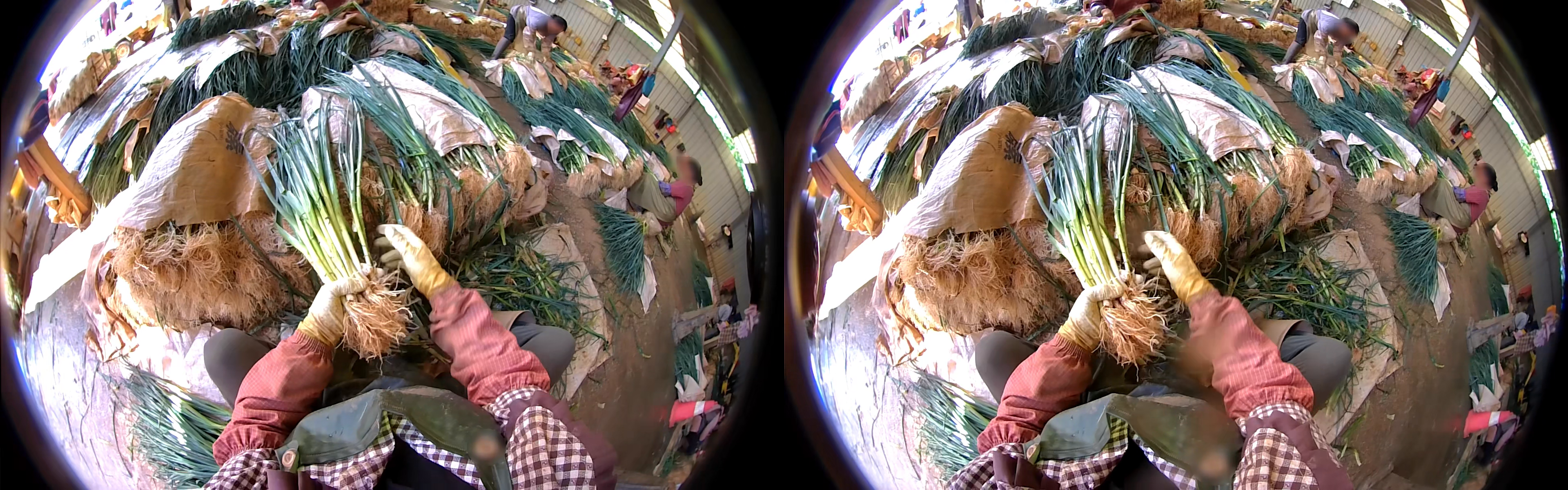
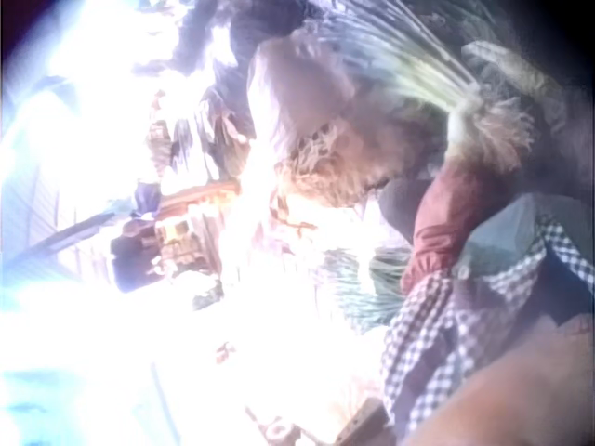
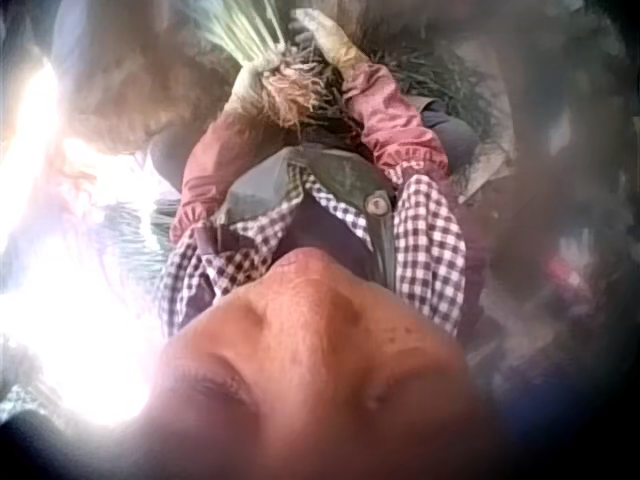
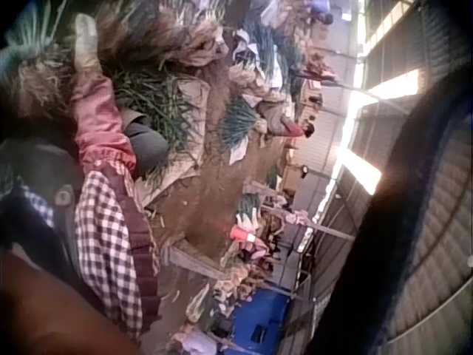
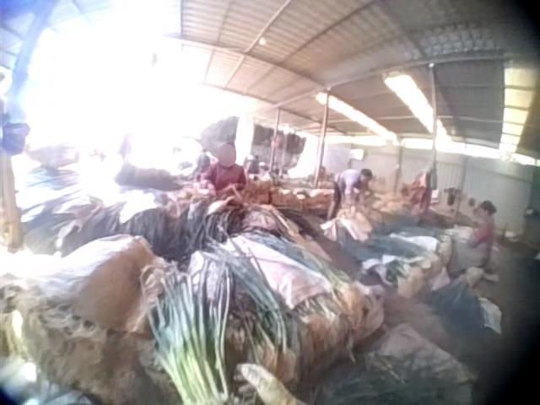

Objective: The person is sorting through a bunch of scallions by hand, removing loose outer layers and arranging them while sitting in a large shed filled with piles of harvested plants.

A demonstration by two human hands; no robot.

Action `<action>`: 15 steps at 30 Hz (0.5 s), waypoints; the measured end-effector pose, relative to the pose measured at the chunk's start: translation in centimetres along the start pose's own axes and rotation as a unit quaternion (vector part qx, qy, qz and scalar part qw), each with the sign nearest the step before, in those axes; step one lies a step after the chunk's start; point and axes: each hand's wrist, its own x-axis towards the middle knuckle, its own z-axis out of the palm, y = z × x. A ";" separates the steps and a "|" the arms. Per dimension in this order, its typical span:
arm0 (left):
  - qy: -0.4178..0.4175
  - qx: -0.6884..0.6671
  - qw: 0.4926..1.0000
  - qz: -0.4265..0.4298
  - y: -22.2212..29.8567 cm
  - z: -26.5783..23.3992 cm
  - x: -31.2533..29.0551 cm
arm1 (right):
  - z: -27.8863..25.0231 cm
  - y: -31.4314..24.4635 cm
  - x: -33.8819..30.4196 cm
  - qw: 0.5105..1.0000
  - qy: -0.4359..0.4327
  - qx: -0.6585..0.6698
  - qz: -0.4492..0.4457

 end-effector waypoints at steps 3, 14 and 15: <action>-0.038 -0.001 0.999 0.014 0.4 0.1 -0.9 | 2.5 -0.7 1.5 0.978 -0.058 0.168 0.109; -0.105 -0.005 0.994 0.000 0.1 -0.9 -0.8 | 4.4 -0.1 3.5 0.877 -0.172 0.447 0.035; -0.102 -0.009 0.995 -0.001 0.3 -1.0 -1.0 | 5.6 -0.9 3.2 0.872 -0.135 0.466 0.060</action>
